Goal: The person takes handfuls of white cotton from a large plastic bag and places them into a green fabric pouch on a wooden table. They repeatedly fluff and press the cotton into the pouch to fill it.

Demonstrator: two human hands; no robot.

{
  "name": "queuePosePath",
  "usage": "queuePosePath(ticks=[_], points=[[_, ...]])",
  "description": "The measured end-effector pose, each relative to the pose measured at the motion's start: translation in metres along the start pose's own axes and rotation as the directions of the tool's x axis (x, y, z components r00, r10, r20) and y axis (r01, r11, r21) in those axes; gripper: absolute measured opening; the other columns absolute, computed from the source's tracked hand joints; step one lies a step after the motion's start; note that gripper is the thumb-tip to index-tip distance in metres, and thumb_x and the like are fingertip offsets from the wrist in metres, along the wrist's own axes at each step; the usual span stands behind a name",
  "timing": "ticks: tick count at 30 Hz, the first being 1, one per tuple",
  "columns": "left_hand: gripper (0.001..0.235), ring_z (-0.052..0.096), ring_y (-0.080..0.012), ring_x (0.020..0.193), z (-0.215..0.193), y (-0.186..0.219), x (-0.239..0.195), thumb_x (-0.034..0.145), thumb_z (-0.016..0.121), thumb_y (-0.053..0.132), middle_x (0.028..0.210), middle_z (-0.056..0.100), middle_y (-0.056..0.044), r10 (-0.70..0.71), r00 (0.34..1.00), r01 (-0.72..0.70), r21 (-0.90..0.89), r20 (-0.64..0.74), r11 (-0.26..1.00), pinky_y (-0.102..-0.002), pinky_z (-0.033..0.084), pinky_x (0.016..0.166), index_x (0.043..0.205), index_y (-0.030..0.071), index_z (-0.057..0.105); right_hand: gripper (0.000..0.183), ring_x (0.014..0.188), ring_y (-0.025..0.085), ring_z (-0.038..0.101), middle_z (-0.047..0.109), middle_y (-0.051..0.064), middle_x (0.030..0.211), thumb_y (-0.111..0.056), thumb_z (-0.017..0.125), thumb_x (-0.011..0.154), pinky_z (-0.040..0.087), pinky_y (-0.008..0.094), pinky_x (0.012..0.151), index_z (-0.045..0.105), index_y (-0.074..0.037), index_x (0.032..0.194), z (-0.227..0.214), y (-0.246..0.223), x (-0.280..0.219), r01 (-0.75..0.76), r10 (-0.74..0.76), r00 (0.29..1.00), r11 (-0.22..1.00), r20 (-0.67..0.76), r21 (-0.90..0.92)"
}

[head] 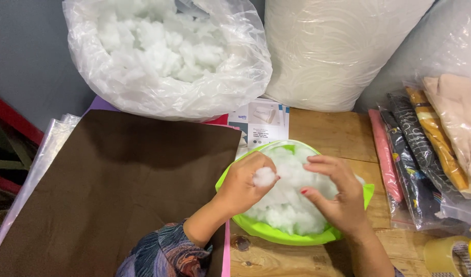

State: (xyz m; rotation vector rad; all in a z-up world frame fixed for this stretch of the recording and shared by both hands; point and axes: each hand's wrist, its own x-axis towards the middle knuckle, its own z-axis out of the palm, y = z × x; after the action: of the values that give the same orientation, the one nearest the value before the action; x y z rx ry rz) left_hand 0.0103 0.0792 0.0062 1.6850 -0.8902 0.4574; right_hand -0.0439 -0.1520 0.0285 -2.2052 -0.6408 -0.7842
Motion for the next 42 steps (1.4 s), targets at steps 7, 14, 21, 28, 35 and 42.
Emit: queuePosePath(ticks=[7, 14, 21, 28, 35, 42], points=[[0.011, 0.065, -0.0186, 0.084, 0.002, 0.003, -0.002, 0.093, 0.075, 0.019, 0.093, 0.067, -0.001, -0.055, 0.997, 0.059, -0.107, 0.048, 0.992, -0.03, 0.05, 0.075, 0.095, 0.013, 0.065, 0.012, 0.08, 0.015, 0.067, 0.077, -0.003, 0.093, -0.007, 0.077, 0.087, 0.049, 0.028, 0.078, 0.071, -0.013, 0.096, 0.022, 0.005, -0.009, 0.004, -0.004, 0.999, 1.0, 0.043, -0.013], [0.029, 0.065, -0.0085, 0.087, -0.003, 0.013, 0.004, 0.081, 0.081, 0.024, 0.103, 0.072, 0.008, -0.442, 0.897, 0.437, -0.167, 0.01, 0.884, -0.025, 0.051, 0.077, 0.104, 0.023, 0.063, 0.011, 0.087, 0.015, 0.064, 0.072, 0.005, 0.1, -0.002, 0.073, 0.096, 0.051, 0.027, 0.086, 0.069, -0.008, 0.105, 0.003, 0.014, -0.008, -0.171, 0.151, 0.966, 0.982, -0.209, -0.08], [0.04, 0.05, -0.0142, 0.112, -0.007, 0.012, 0.002, 0.09, 0.064, 0.015, 0.116, 0.059, -0.005, -0.399, 0.909, 0.411, -0.417, 0.121, 0.811, -0.029, 0.046, 0.087, 0.114, 0.017, 0.033, 0.028, 0.094, 0.018, 0.068, 0.071, -0.003, 0.106, -0.01, 0.066, 0.093, 0.051, 0.034, 0.072, 0.077, -0.024, 0.115, 0.018, 0.046, -0.009, -0.123, 0.157, 0.986, 0.909, 0.054, -0.399], [0.027, 0.059, -0.0155, 0.102, -0.005, 0.004, 0.0, 0.088, 0.05, 0.008, 0.124, 0.058, -0.009, -0.424, 0.873, 0.487, -0.467, 0.24, 0.738, -0.03, 0.054, 0.064, 0.108, 0.015, 0.034, 0.044, 0.137, 0.032, 0.05, 0.052, 0.014, 0.153, -0.024, 0.049, 0.102, 0.038, 0.042, 0.113, 0.056, -0.006, 0.142, 0.042, 0.04, -0.013, -0.056, 0.185, 0.874, 0.957, 0.449, -0.285], [0.022, 0.069, -0.024, 0.075, 0.003, -0.012, -0.004, 0.091, 0.056, 0.009, 0.111, 0.064, -0.017, -0.386, 0.909, 0.415, -0.408, 0.156, 0.813, -0.038, 0.057, 0.074, 0.111, 0.007, 0.048, 0.029, 0.114, 0.026, 0.07, 0.073, 0.002, 0.121, -0.017, 0.07, 0.088, 0.055, 0.038, 0.095, 0.076, -0.021, 0.116, 0.003, 0.028, -0.003, 0.017, 0.033, 0.992, 0.928, 0.126, -0.373], [0.017, 0.049, -0.0123, 0.081, -0.003, 0.006, 0.002, 0.088, 0.057, 0.019, 0.099, 0.057, 0.005, -0.531, 0.832, 0.554, -0.198, 0.16, 0.809, -0.03, 0.042, 0.079, 0.103, 0.019, 0.05, 0.023, 0.087, 0.018, 0.07, 0.073, 0.002, 0.114, -0.016, 0.065, 0.097, 0.054, 0.034, 0.074, 0.076, -0.02, 0.116, -0.028, 0.04, -0.004, -0.421, 0.405, 0.903, 0.777, -0.141, -0.468]])
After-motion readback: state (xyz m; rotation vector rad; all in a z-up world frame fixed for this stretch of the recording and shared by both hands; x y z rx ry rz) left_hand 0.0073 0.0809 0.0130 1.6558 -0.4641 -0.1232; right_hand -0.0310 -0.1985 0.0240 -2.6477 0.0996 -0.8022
